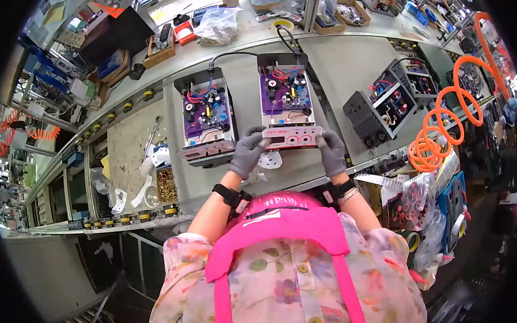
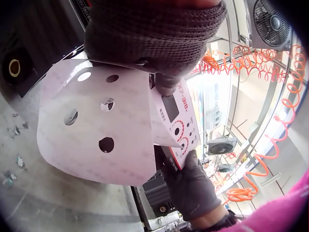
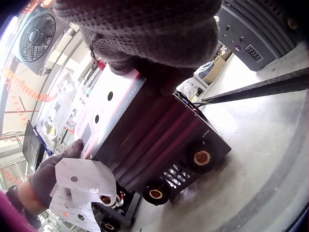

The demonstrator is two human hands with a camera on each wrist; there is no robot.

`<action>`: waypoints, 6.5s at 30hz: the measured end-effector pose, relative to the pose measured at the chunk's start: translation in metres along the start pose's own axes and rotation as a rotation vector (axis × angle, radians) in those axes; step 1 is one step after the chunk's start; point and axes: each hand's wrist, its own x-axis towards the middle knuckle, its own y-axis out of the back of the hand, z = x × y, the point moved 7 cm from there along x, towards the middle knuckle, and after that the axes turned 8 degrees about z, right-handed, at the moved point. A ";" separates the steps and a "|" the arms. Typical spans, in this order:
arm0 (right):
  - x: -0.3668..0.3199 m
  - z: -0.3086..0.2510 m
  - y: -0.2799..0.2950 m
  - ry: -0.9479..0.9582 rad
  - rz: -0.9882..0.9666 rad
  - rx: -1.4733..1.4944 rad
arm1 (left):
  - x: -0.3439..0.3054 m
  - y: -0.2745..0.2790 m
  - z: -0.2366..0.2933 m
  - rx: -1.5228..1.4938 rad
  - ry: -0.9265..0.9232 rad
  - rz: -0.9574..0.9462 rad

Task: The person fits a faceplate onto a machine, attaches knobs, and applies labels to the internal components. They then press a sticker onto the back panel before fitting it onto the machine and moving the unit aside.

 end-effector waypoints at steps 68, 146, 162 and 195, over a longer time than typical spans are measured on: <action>-0.082 -0.089 0.381 -0.229 -0.053 -1.566 | -0.146 0.172 -0.121 0.434 0.193 -0.093; -0.109 -0.164 -0.129 0.688 -0.778 -0.627 | -0.108 -0.047 0.042 -1.469 0.978 -0.488; -0.044 -0.145 -0.019 0.076 -0.364 -0.118 | -0.041 -0.106 -0.095 -1.264 1.288 0.101; 0.070 -0.192 -0.078 0.665 -0.420 -0.640 | -0.046 -0.086 0.064 -1.152 0.951 -0.249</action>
